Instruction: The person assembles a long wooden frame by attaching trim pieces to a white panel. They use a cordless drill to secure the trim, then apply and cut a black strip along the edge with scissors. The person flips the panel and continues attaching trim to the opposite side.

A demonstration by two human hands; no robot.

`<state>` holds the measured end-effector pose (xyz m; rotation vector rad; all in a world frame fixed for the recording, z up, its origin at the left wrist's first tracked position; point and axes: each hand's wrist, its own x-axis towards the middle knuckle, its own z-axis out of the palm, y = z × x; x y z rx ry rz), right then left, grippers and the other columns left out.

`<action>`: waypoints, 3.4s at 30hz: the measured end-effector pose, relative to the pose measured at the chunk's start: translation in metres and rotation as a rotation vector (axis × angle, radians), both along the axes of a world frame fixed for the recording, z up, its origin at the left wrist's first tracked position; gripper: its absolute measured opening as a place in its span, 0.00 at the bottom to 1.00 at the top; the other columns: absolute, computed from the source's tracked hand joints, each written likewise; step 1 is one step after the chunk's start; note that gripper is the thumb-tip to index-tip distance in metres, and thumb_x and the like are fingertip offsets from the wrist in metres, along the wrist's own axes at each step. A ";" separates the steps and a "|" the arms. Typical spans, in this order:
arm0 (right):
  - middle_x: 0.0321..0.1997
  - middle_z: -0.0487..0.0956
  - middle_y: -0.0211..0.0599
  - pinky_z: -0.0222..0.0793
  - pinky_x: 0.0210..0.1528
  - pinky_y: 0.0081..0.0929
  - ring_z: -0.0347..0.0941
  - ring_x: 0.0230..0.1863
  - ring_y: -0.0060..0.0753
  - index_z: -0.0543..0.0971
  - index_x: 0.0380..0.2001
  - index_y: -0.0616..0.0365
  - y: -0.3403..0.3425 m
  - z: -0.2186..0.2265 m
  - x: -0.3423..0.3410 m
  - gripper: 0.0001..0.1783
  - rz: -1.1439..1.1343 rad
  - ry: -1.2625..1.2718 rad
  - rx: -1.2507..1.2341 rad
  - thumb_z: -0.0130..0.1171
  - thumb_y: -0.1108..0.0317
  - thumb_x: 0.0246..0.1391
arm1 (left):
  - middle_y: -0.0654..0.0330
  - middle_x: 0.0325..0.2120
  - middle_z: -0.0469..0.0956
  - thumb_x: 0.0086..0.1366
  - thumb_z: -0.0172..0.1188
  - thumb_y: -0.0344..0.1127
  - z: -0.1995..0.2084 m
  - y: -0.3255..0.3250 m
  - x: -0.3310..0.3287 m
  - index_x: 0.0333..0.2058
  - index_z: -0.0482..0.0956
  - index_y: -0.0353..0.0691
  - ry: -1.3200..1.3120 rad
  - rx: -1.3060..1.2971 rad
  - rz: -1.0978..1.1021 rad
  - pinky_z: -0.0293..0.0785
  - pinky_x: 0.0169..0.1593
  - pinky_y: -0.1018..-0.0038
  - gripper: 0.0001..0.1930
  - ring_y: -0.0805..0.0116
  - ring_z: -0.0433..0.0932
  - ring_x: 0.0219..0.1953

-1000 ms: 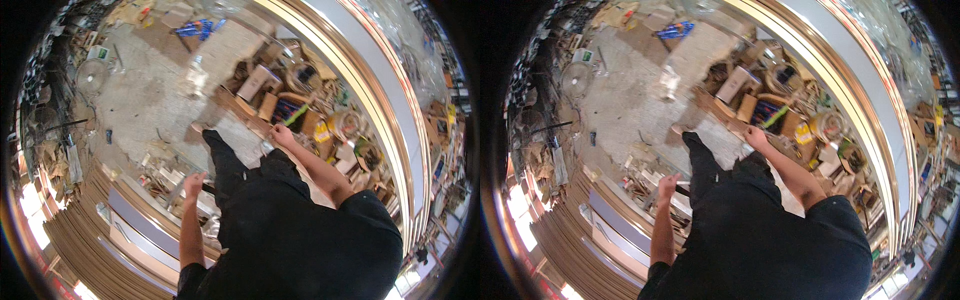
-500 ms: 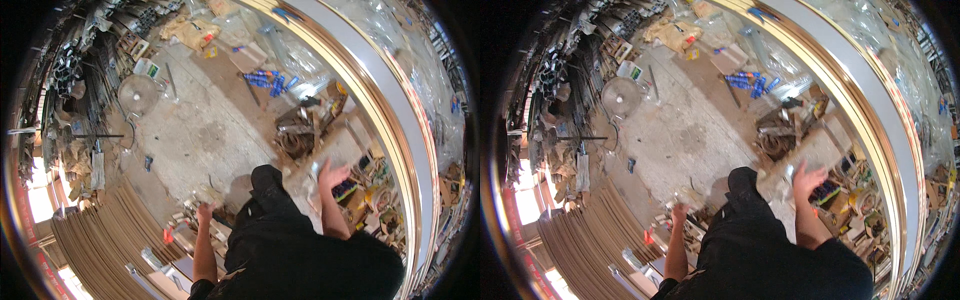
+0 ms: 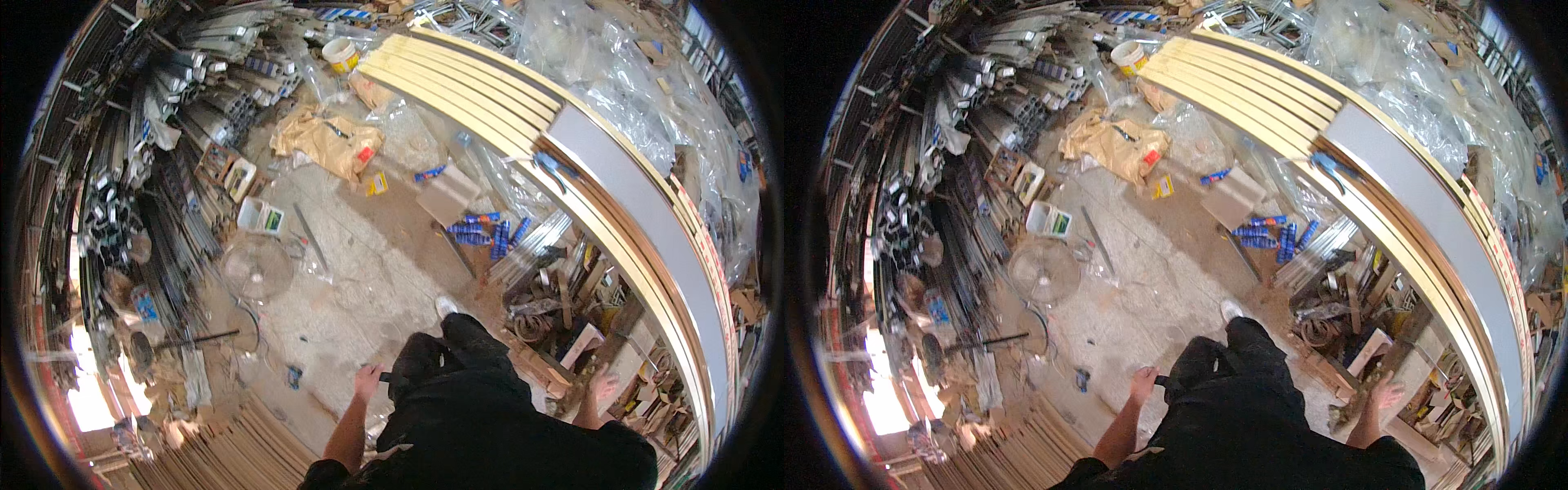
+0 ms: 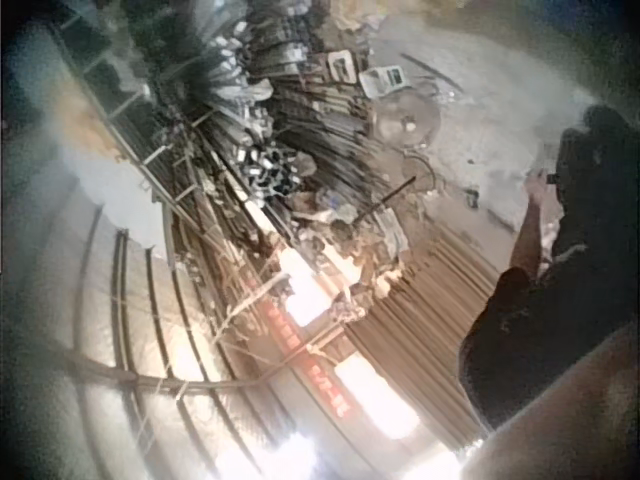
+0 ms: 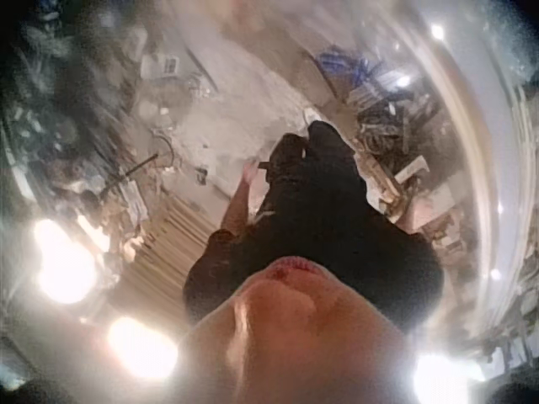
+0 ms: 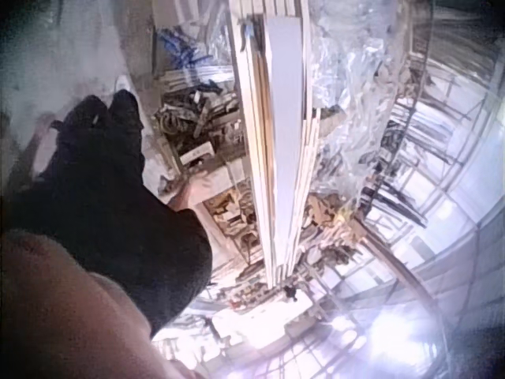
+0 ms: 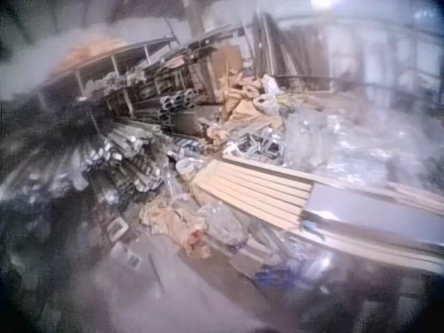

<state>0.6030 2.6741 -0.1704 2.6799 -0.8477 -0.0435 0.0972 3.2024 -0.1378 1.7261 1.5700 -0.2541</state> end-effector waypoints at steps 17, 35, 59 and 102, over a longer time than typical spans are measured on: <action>0.44 0.83 0.49 0.74 0.49 0.45 0.80 0.47 0.53 0.81 0.46 0.57 0.880 0.095 -0.019 0.22 1.266 0.872 0.938 0.56 0.50 0.59 | 0.50 0.30 0.84 0.64 0.56 0.53 -0.137 0.523 0.031 0.39 0.83 0.39 0.080 -0.154 -0.048 0.78 0.39 0.59 0.22 0.55 0.84 0.33; 0.62 0.69 0.47 0.55 0.65 0.53 0.65 0.64 0.49 0.73 0.55 0.57 1.080 0.142 0.423 0.26 0.870 -0.573 0.481 0.61 0.54 0.58 | 0.49 0.30 0.82 0.64 0.58 0.41 -0.049 1.019 0.299 0.34 0.83 0.34 -0.214 -0.009 -0.236 0.76 0.43 0.64 0.15 0.53 0.81 0.35; 0.67 0.67 0.47 0.46 0.72 0.54 0.54 0.72 0.58 0.79 0.41 0.57 1.124 0.145 0.438 0.12 0.346 -0.338 0.524 0.57 0.64 0.56 | 0.51 0.25 0.83 0.68 0.54 0.49 0.012 1.230 1.014 0.33 0.83 0.33 0.133 -0.164 -1.259 0.77 0.39 0.62 0.22 0.59 0.83 0.30; 0.46 0.80 0.56 0.70 0.54 0.47 0.75 0.51 0.59 0.72 0.53 0.62 1.029 0.183 1.827 0.24 0.551 -0.439 0.895 0.53 0.53 0.65 | 0.54 0.36 0.83 0.72 0.51 0.46 -0.152 1.061 1.962 0.44 0.79 0.34 0.003 -0.670 -0.646 0.74 0.42 0.63 0.19 0.62 0.81 0.39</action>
